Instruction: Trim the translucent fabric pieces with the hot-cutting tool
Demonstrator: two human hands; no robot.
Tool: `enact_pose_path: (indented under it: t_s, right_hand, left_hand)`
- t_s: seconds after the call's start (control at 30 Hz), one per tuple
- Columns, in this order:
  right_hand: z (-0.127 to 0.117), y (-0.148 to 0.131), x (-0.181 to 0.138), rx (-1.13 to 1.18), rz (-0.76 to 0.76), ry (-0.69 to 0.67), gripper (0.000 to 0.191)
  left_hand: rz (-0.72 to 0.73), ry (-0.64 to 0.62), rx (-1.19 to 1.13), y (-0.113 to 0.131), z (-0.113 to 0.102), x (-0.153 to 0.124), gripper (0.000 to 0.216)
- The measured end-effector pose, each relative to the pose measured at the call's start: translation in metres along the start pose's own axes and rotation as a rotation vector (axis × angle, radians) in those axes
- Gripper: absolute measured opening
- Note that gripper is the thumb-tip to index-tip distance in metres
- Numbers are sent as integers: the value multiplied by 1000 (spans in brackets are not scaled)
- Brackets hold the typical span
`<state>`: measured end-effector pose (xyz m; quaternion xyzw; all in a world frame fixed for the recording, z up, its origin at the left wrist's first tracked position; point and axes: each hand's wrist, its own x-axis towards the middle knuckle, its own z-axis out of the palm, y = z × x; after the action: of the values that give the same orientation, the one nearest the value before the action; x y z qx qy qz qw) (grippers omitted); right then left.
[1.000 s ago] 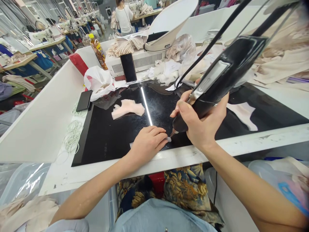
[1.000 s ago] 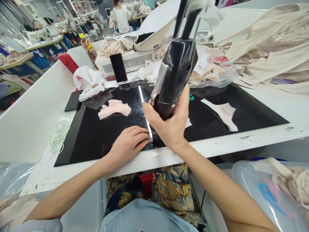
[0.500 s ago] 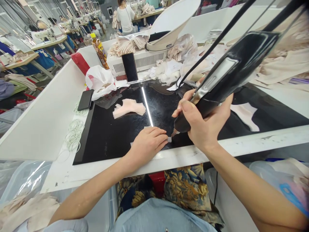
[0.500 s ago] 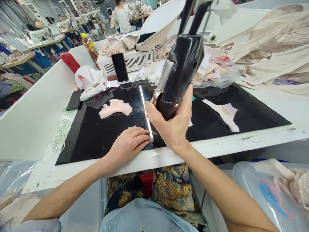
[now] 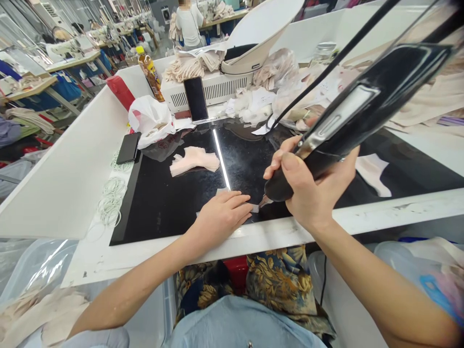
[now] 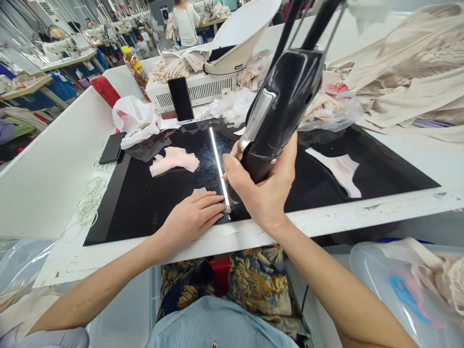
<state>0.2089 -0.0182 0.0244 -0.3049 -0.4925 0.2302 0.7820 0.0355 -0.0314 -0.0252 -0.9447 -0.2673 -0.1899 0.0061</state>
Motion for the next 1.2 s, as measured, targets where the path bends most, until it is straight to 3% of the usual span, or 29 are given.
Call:
enact_pose_path:
  t_s: [0.63,0.87,1.03,1.2]
  right_hand:
    - [-3,-1,-7,-52,33,-51,41]
    - [-1,-3,-8,-81,49,-47,33]
    - [-4,1,-3,-84,8,-66,37]
    - [-6,3,6,-70,-87,-36,38]
  left_hand:
    - [21,-38,12,0,-4,-3,25]
    - [13,-45,8,0,-4,-3,26]
    - [-88,-44,-30,-6,-14,-17,31]
    - [-322,9,-48,-14,-33,-55,33]
